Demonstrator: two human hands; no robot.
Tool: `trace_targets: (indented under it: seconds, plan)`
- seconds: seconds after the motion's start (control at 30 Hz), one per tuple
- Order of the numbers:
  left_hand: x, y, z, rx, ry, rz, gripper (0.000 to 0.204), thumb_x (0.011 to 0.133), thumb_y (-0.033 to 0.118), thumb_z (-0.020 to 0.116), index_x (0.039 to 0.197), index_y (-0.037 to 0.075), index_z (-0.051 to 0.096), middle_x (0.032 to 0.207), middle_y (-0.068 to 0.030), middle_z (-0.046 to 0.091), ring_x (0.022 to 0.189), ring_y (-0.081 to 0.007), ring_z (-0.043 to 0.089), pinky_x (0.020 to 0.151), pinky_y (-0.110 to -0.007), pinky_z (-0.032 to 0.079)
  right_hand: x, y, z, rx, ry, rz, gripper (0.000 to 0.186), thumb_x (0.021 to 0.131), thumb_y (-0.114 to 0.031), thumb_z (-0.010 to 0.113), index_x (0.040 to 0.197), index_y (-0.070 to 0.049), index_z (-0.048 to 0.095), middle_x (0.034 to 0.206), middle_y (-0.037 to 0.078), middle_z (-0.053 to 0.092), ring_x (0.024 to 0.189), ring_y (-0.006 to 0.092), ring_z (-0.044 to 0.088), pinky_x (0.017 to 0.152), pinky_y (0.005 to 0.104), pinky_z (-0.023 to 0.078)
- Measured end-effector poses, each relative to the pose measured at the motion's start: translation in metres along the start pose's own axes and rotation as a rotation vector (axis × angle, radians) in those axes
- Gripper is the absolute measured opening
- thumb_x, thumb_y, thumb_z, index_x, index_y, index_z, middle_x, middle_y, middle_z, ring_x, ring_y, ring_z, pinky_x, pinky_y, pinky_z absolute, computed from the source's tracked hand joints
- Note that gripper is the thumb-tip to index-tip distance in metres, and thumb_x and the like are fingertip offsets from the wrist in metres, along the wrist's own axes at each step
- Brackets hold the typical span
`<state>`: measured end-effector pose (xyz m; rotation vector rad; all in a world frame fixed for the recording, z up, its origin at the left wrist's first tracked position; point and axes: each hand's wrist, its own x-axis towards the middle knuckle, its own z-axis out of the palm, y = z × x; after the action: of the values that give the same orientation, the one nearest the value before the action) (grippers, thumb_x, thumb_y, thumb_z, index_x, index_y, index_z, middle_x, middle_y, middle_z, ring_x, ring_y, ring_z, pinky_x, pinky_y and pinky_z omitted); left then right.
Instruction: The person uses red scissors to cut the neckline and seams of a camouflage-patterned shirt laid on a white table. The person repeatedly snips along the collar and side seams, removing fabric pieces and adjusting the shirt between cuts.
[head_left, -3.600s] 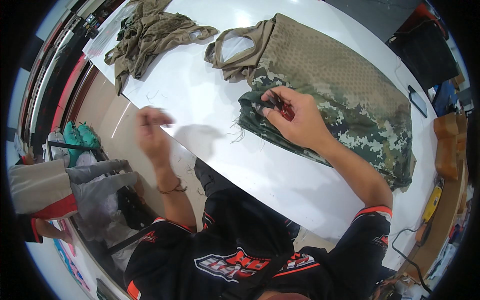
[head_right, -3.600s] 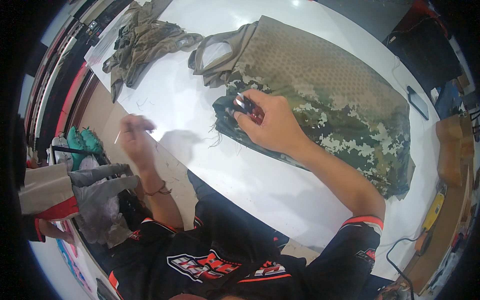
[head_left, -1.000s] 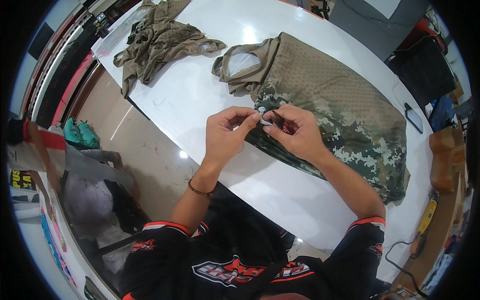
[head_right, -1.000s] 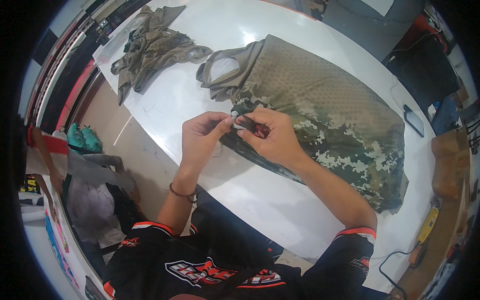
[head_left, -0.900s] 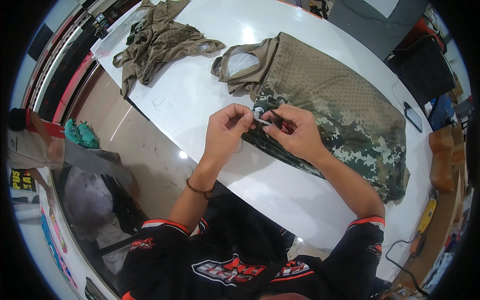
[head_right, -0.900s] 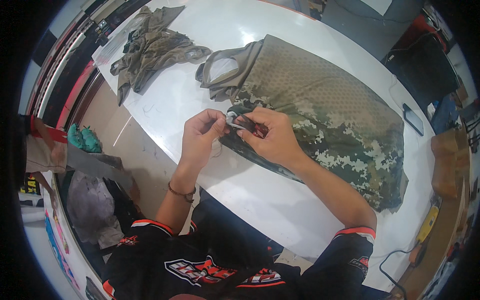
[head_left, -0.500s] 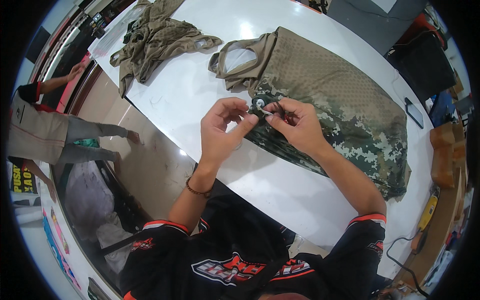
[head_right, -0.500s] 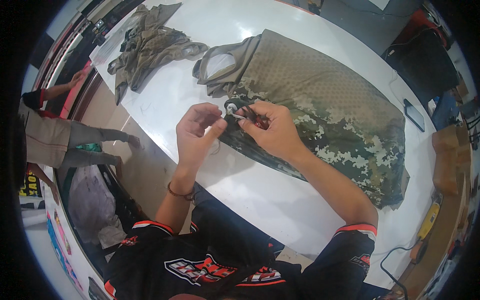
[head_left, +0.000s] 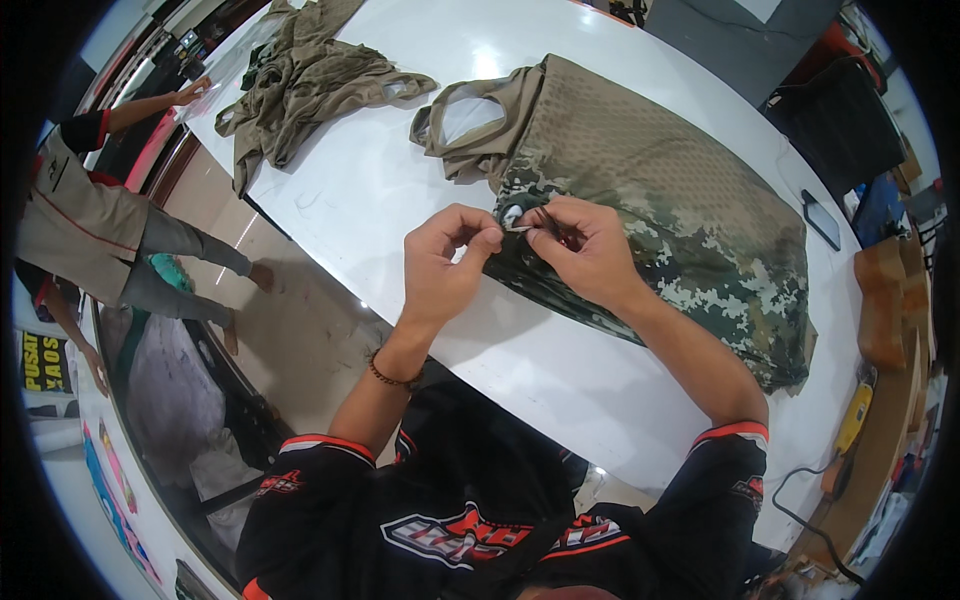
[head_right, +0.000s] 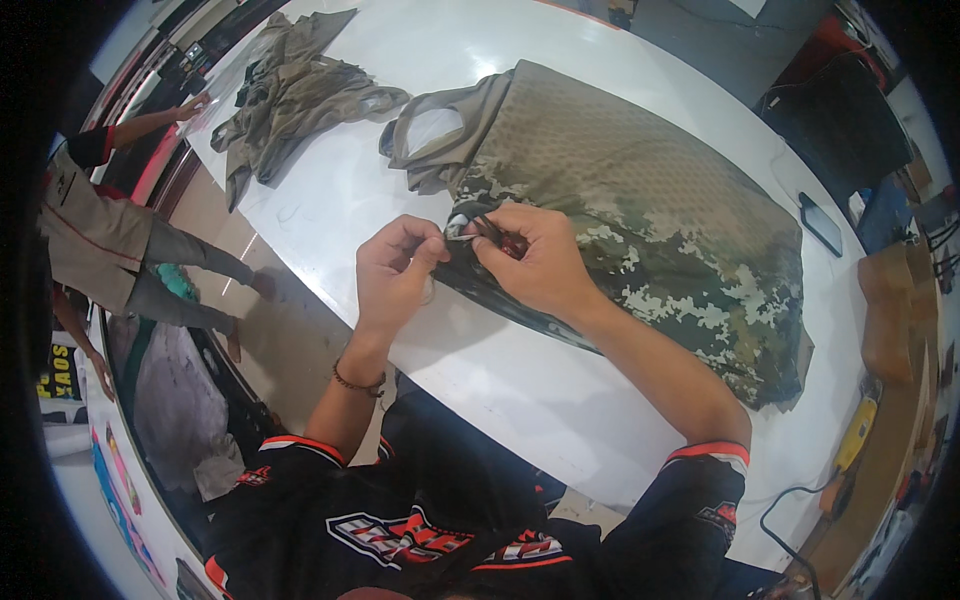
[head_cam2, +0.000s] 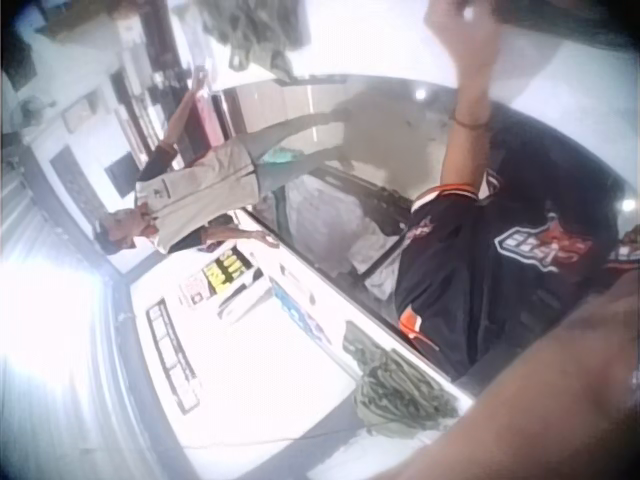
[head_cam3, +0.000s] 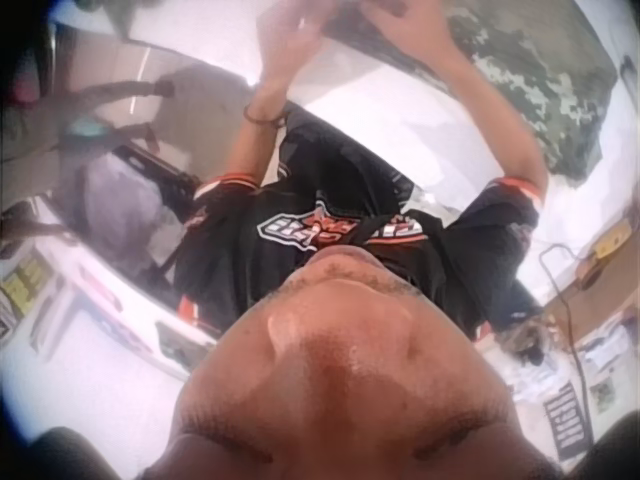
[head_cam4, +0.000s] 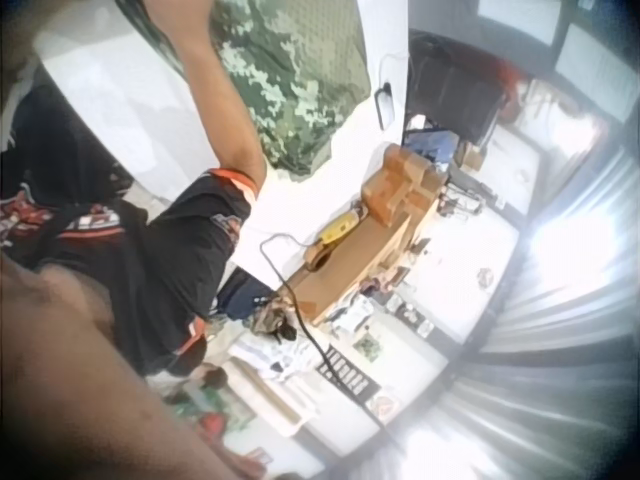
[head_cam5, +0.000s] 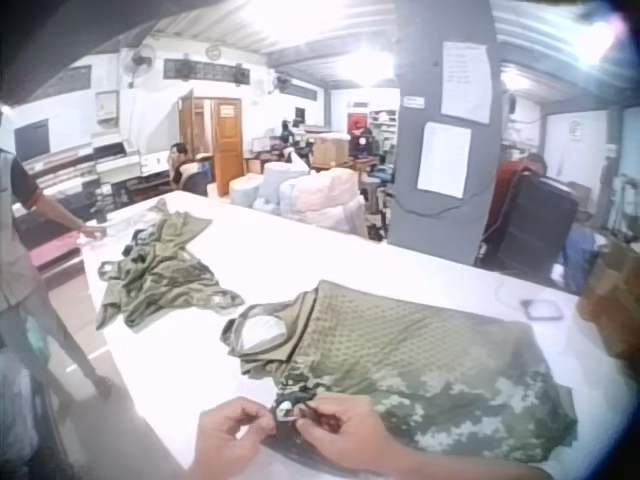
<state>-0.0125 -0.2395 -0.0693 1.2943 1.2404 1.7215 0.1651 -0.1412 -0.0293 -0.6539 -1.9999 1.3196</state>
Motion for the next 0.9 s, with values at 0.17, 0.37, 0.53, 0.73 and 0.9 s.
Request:
trace_targets:
  seconds: [0.17, 0.37, 0.53, 0.73, 0.9]
  plan:
    - [0.001, -0.001, -0.004, -0.149, -0.071, -0.046, 0.03, 0.111, 0.031, 0.048, 0.096, 0.006, 0.056, 0.096, -0.0045, 0.061, 0.081, -0.0117, 0.06, 0.071, -0.025, 0.046, 0.0, 0.002, 0.0, 0.045, 0.003, 0.066, 0.01, 0.09, -0.001, 0.068, 0.097, 0.003, 0.073, 0.08, -0.001, 0.064, 0.064, 0.0018, 0.049, 0.056, 0.0217, 0.039]
    - [0.0, 0.012, 0.004, -0.058, 0.085, 0.118, 0.017, 0.099, 0.011, 0.067, 0.111, 0.002, 0.061, 0.097, -0.0059, 0.063, 0.084, -0.0132, 0.063, 0.072, -0.026, 0.049, 0.0, 0.008, 0.002, 0.204, 0.01, 0.082, 0.01, 0.091, -0.001, 0.068, 0.098, 0.002, 0.073, 0.083, -0.002, 0.066, 0.066, 0.0003, 0.05, 0.057, 0.0198, 0.039]
    - [0.002, 0.015, 0.002, 0.388, 0.054, 0.314, 0.022, 0.086, -0.003, 0.078, 0.106, -0.003, 0.069, 0.093, -0.0071, 0.065, 0.083, -0.0136, 0.065, 0.071, -0.026, 0.05, 0.0, 0.006, 0.001, 0.127, 0.005, 0.034, 0.01, 0.09, -0.001, 0.068, 0.097, 0.003, 0.073, 0.08, -0.002, 0.065, 0.065, 0.0, 0.05, 0.057, 0.0192, 0.038]
    - [0.002, 0.002, -0.006, 0.2, -0.016, 0.217, 0.014, 0.1, 0.01, 0.067, 0.097, -0.003, 0.064, 0.094, -0.0054, 0.061, 0.083, -0.0122, 0.059, 0.075, -0.027, 0.048, -0.001, 0.007, 0.001, 0.08, 0.004, 0.012, 0.009, 0.09, -0.001, 0.068, 0.097, 0.003, 0.073, 0.079, -0.003, 0.065, 0.064, -0.0002, 0.048, 0.055, 0.0191, 0.036]
    - [0.002, -0.004, -0.008, 0.079, -0.166, 0.167, 0.02, 0.107, 0.019, 0.055, 0.1, 0.0, 0.056, 0.096, -0.0041, 0.054, 0.086, -0.0123, 0.054, 0.081, -0.028, 0.046, 0.0, 0.005, 0.005, 0.114, 0.032, 0.013, 0.01, 0.091, -0.002, 0.069, 0.099, 0.002, 0.072, 0.078, -0.003, 0.064, 0.064, -0.0007, 0.047, 0.055, 0.019, 0.037]
